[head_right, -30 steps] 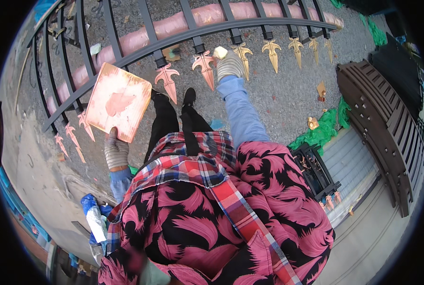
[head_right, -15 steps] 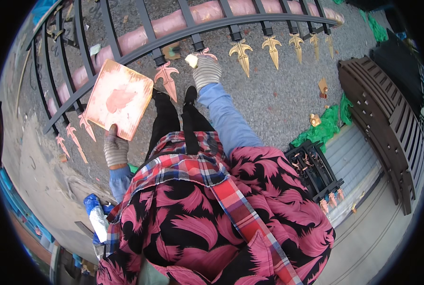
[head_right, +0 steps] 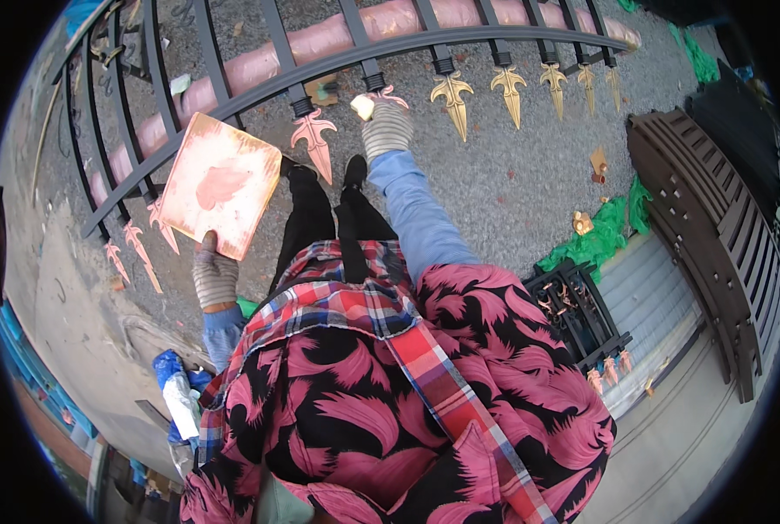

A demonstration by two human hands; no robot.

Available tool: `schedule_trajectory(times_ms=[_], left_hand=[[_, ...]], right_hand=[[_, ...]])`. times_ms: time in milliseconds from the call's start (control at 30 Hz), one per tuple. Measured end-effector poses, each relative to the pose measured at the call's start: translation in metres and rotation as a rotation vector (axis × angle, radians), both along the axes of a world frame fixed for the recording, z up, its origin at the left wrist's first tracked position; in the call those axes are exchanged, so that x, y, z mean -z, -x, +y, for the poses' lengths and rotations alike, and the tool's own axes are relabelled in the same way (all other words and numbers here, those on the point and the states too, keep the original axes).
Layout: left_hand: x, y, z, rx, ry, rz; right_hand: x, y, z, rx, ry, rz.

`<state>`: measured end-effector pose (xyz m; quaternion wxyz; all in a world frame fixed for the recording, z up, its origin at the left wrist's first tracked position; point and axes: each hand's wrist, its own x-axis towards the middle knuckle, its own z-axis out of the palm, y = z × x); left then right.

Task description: The person pours paint onto a wooden board and uses a sponge to apply paint to decorative metal spearheads attached to a gate. The person repeatedly dips the sponge into the paint and rubs it onto each spearhead.

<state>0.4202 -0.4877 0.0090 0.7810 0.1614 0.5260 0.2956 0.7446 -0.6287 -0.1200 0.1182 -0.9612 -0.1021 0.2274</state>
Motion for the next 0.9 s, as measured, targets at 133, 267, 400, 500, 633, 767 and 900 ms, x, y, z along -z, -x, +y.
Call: schedule_trajectory(times_ms=[133,267,400,500,633,767,900], left_hand=[[0.000,0.006,-0.003,-0.052,0.020,0.012],[0.000,-0.002,-0.001,-0.019,0.019,0.001],[0.001,-0.005,-0.001,-0.003,0.024,-0.013],[0.002,-0.007,-0.005,-0.027,0.009,-0.001],[0.008,-0.010,-0.006,0.017,0.041,-0.025],[0.001,-0.019,-0.005,0.013,0.026,-0.020],[0.009,-0.012,-0.005,0.019,0.004,0.000]], right_hand=[[-0.045,-0.006,-0.036,0.120,-0.079,-0.185],[-0.059,-0.006,-0.022,0.059,-0.141,-0.183],[-0.059,0.004,-0.034,0.087,-0.028,-0.013],[-0.063,0.005,-0.052,0.063,-0.003,-0.049],[-0.079,0.008,-0.032,-0.121,-0.064,-0.184],[-0.045,0.038,-0.064,-0.267,0.171,0.022],[-0.078,0.050,-0.089,-0.330,0.109,-0.071]])
